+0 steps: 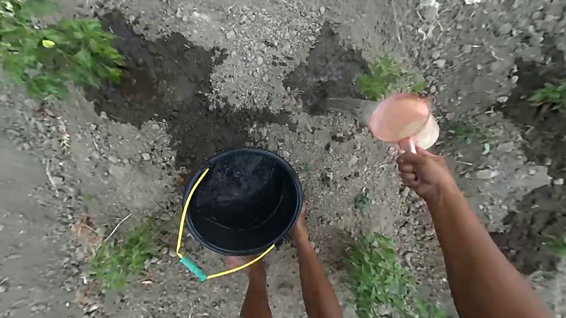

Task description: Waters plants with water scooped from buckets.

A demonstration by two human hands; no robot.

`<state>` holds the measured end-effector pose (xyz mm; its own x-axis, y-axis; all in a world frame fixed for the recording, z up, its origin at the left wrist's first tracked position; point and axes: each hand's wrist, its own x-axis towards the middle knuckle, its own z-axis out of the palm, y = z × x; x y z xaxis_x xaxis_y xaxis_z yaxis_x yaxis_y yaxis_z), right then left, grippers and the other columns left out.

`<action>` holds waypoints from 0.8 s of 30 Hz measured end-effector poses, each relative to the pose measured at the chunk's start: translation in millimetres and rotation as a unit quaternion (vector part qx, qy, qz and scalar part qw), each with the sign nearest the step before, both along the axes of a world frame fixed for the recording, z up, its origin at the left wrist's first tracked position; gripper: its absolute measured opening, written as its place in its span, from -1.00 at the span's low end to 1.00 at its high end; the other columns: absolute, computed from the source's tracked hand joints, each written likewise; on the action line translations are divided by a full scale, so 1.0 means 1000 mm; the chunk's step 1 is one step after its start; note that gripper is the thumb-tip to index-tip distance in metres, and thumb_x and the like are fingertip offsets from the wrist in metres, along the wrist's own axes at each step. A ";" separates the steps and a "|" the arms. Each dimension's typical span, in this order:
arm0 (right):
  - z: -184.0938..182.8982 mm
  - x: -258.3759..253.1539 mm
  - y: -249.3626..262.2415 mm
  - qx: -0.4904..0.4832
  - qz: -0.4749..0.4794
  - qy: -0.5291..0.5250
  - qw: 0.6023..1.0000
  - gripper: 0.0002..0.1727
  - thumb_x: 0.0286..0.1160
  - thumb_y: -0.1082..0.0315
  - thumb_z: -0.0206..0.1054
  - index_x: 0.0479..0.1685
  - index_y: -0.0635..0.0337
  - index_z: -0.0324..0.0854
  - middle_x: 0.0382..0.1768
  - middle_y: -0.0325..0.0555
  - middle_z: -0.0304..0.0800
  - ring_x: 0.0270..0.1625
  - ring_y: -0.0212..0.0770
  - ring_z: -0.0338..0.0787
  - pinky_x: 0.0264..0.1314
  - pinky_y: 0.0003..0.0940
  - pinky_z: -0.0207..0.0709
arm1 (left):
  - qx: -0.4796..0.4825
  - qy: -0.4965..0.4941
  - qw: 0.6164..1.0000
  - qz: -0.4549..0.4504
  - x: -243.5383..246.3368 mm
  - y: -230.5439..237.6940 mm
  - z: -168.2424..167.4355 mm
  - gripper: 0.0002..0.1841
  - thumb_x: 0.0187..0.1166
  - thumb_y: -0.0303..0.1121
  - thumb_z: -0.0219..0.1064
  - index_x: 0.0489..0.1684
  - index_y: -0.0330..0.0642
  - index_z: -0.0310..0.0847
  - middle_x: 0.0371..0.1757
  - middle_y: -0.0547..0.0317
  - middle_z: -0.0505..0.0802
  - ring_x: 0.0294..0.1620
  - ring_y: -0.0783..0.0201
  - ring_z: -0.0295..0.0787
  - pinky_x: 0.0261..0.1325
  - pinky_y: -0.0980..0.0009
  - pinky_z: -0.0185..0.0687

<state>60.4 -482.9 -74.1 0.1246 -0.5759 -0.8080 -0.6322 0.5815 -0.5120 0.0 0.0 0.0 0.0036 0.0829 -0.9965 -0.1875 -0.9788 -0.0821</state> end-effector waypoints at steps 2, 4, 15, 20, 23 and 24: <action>-0.002 -0.001 -0.001 0.003 -0.001 0.024 1.000 -0.80 0.76 0.38 0.11 0.23 0.04 0.50 -0.57 -0.34 0.49 -0.76 -0.56 0.29 -0.79 -0.68 0.13 | -0.017 -0.087 0.996 -0.011 -0.038 0.026 -0.007 -0.37 0.53 0.21 0.20 0.47 0.04 0.69 0.85 0.09 0.31 0.78 -0.15 0.24 0.70 -0.45 -0.18; -0.004 0.000 -0.003 0.002 -0.016 0.035 0.999 -0.87 0.76 0.37 0.11 0.11 0.04 0.49 -0.59 -0.35 0.47 -0.76 -0.56 0.29 -0.79 -0.68 0.14 | -0.013 -0.086 0.996 -0.023 -0.043 0.031 -0.009 -0.37 0.54 0.23 0.17 0.48 0.10 0.68 0.88 0.14 0.26 0.80 -0.14 0.22 0.71 -0.45 -0.19; 0.020 -0.015 0.043 -0.053 0.000 0.023 0.998 -0.84 0.77 0.42 0.07 0.18 0.10 0.45 -0.59 -0.35 0.46 -0.74 -0.52 0.33 -0.74 -0.62 0.22 | -0.022 -0.090 0.996 0.007 -0.044 0.048 -0.004 -0.38 0.54 0.22 0.20 0.46 0.10 0.70 0.87 0.13 0.29 0.79 -0.17 0.23 0.71 -0.46 -0.18; 0.059 -0.083 0.128 0.112 0.048 -0.209 0.970 -0.88 0.55 0.17 0.16 -0.09 -0.13 0.54 -0.72 -0.48 0.48 -0.82 -0.63 0.38 -0.82 -0.71 0.29 | -0.034 -0.105 0.993 0.042 -0.049 0.062 0.000 -0.40 0.56 0.18 0.20 0.46 0.07 0.70 0.86 0.07 0.30 0.78 -0.21 0.24 0.70 -0.47 -0.19; 0.074 -0.078 0.188 0.084 0.228 -0.129 0.962 -0.75 0.35 0.29 0.29 -0.03 0.03 0.75 -0.65 -0.39 0.65 -0.77 -0.53 0.43 -0.75 -0.58 0.33 | -0.035 -0.117 0.990 0.071 -0.055 0.071 0.000 -0.41 0.56 0.17 0.21 0.45 0.06 0.71 0.85 0.11 0.31 0.80 -0.21 0.21 0.72 -0.48 -0.21; 0.072 -0.068 0.205 0.049 0.331 -0.099 0.937 -0.74 0.38 0.33 0.29 -0.01 0.11 0.76 -0.60 -0.36 0.70 -0.71 -0.50 0.49 -0.67 -0.54 0.41 | -0.035 -0.118 0.988 0.089 -0.058 0.074 0.002 -0.41 0.55 0.16 0.23 0.44 0.04 0.72 0.86 0.12 0.31 0.81 -0.21 0.19 0.73 -0.47 -0.24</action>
